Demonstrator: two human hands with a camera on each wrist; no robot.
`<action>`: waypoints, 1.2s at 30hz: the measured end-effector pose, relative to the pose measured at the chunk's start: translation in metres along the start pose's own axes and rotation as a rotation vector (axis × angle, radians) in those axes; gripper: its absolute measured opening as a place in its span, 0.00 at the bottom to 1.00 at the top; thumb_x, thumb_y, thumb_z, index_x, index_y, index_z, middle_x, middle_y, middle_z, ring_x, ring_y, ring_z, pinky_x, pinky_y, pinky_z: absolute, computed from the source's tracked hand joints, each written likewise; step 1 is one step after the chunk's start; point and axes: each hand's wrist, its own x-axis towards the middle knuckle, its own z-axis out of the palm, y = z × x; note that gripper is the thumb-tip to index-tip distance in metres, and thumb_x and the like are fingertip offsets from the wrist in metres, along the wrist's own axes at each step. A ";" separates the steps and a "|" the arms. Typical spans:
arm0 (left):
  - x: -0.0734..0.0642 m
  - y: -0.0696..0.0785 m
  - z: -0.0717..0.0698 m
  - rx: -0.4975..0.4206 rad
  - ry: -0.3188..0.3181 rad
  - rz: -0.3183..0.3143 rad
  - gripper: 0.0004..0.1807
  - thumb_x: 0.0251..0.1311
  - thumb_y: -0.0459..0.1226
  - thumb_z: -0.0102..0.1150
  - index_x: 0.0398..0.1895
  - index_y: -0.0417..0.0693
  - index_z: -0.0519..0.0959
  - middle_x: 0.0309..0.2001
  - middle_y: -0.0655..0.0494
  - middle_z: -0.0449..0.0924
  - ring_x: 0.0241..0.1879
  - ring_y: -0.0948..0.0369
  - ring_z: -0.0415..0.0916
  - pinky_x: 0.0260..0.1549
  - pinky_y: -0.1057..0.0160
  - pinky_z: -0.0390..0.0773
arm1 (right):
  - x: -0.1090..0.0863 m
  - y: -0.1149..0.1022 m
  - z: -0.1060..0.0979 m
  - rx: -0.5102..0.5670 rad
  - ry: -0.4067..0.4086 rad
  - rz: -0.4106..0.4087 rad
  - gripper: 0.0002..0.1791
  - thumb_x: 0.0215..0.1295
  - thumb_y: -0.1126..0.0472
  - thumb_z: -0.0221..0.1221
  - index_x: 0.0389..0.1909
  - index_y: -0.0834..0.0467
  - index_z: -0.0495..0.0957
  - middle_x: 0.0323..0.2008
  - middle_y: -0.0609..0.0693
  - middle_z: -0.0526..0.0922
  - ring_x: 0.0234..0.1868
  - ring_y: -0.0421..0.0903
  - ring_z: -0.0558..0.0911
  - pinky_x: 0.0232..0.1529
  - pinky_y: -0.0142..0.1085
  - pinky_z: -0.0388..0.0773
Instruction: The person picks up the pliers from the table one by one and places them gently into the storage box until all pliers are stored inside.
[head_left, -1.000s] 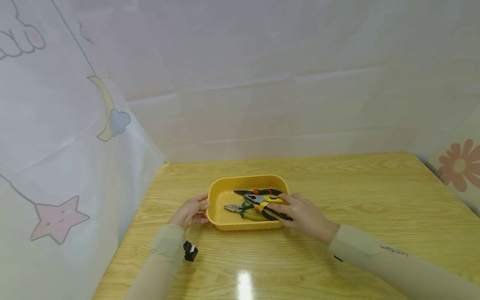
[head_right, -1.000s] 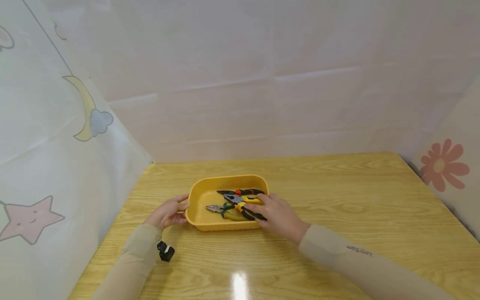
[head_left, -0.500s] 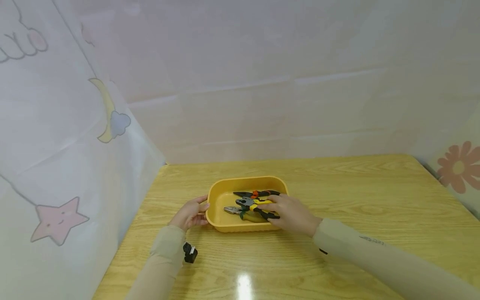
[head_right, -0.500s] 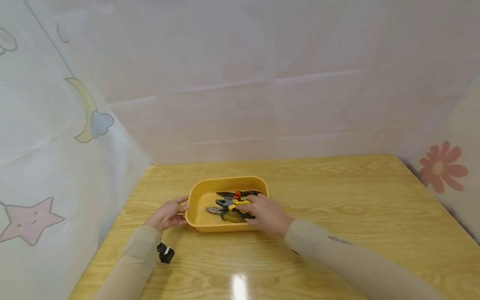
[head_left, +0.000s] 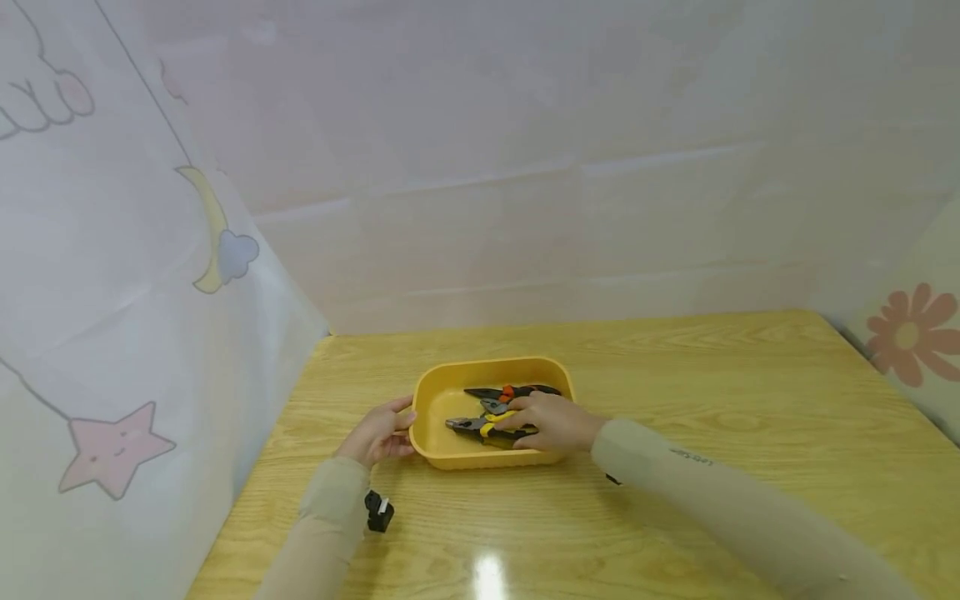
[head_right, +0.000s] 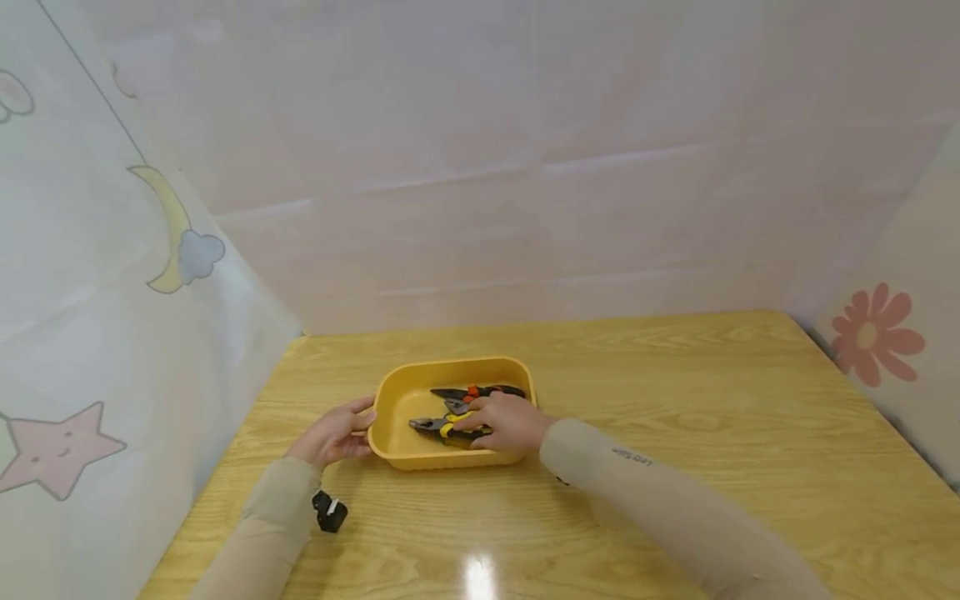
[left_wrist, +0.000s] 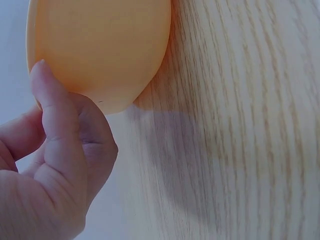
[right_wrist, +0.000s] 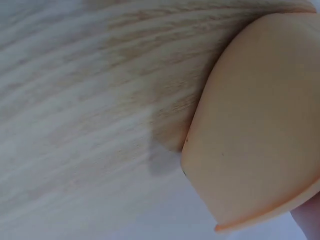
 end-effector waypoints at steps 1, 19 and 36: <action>0.000 0.000 -0.001 0.001 0.001 -0.001 0.28 0.74 0.31 0.43 0.75 0.43 0.57 0.38 0.43 0.72 0.22 0.61 0.71 0.19 0.68 0.78 | 0.000 0.001 0.001 -0.009 0.006 -0.019 0.16 0.68 0.55 0.61 0.55 0.51 0.83 0.59 0.57 0.77 0.60 0.54 0.74 0.65 0.56 0.62; 0.000 0.003 -0.005 0.085 0.114 0.038 0.27 0.73 0.32 0.45 0.73 0.39 0.59 0.42 0.40 0.75 0.24 0.59 0.73 0.20 0.66 0.78 | -0.029 0.009 0.000 -0.016 0.282 -0.062 0.13 0.68 0.64 0.59 0.50 0.61 0.83 0.56 0.62 0.77 0.53 0.57 0.75 0.52 0.51 0.74; -0.004 -0.001 0.003 0.378 0.309 0.250 0.25 0.74 0.35 0.46 0.69 0.31 0.62 0.51 0.32 0.72 0.40 0.48 0.78 0.38 0.52 0.81 | -0.067 0.008 -0.015 -0.028 0.350 0.195 0.24 0.66 0.59 0.62 0.61 0.63 0.75 0.61 0.66 0.71 0.60 0.65 0.69 0.57 0.63 0.67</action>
